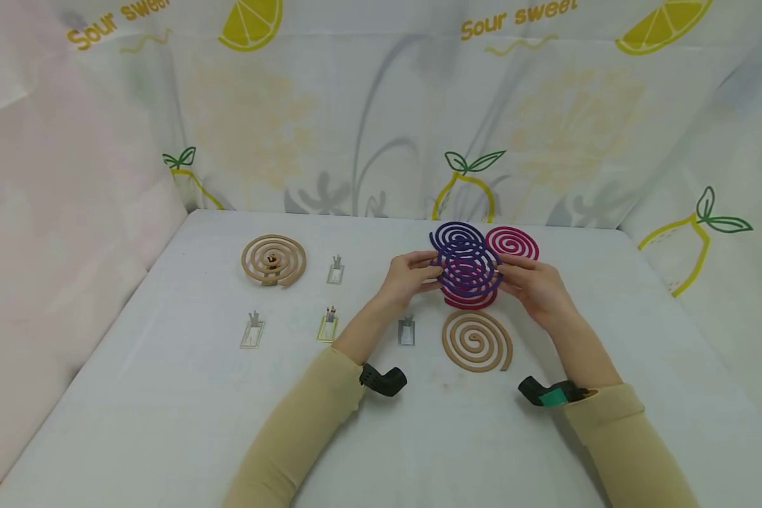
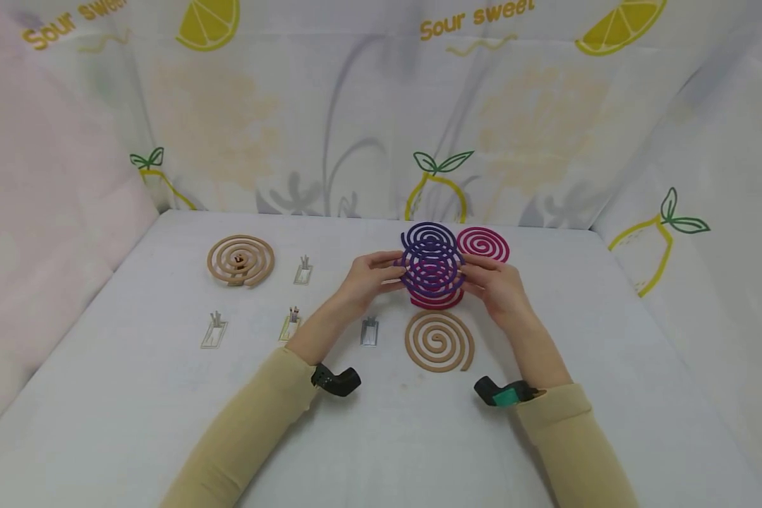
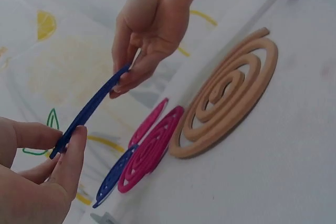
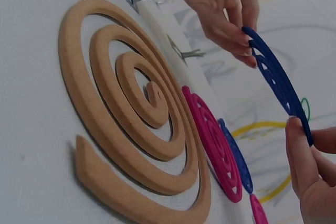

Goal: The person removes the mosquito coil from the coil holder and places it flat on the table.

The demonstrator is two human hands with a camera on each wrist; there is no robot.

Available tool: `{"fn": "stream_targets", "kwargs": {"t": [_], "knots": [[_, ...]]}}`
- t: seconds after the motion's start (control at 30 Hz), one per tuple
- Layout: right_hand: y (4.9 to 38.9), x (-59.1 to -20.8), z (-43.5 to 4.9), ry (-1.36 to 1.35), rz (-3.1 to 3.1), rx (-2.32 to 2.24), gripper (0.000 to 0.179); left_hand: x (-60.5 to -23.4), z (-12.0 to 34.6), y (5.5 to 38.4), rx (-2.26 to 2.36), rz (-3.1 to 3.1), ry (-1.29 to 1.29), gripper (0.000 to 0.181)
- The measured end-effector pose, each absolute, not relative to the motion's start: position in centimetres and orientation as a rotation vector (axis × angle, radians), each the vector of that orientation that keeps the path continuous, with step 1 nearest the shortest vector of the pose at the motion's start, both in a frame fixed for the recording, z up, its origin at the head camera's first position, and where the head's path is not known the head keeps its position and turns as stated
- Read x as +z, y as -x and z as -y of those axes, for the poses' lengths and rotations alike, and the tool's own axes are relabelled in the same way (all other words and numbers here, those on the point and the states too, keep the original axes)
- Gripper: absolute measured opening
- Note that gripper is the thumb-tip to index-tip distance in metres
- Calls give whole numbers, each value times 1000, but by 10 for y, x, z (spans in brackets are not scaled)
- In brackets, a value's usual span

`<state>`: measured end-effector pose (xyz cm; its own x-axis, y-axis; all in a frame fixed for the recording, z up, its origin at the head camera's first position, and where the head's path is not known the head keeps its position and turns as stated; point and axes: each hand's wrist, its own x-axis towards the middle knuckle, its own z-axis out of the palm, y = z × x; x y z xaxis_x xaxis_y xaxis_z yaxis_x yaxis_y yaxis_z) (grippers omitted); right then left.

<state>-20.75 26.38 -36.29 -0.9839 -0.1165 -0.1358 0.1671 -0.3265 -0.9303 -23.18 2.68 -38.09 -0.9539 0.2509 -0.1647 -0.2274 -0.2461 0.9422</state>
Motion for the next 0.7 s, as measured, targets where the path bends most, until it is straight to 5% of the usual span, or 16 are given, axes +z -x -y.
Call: {"fn": "stream_targets", "kwargs": {"t": [0.7], "knots": [[214,-352,-313,-98,-1590,-2502,27,-378,-95,231,2565,-1558,211,35]]}}
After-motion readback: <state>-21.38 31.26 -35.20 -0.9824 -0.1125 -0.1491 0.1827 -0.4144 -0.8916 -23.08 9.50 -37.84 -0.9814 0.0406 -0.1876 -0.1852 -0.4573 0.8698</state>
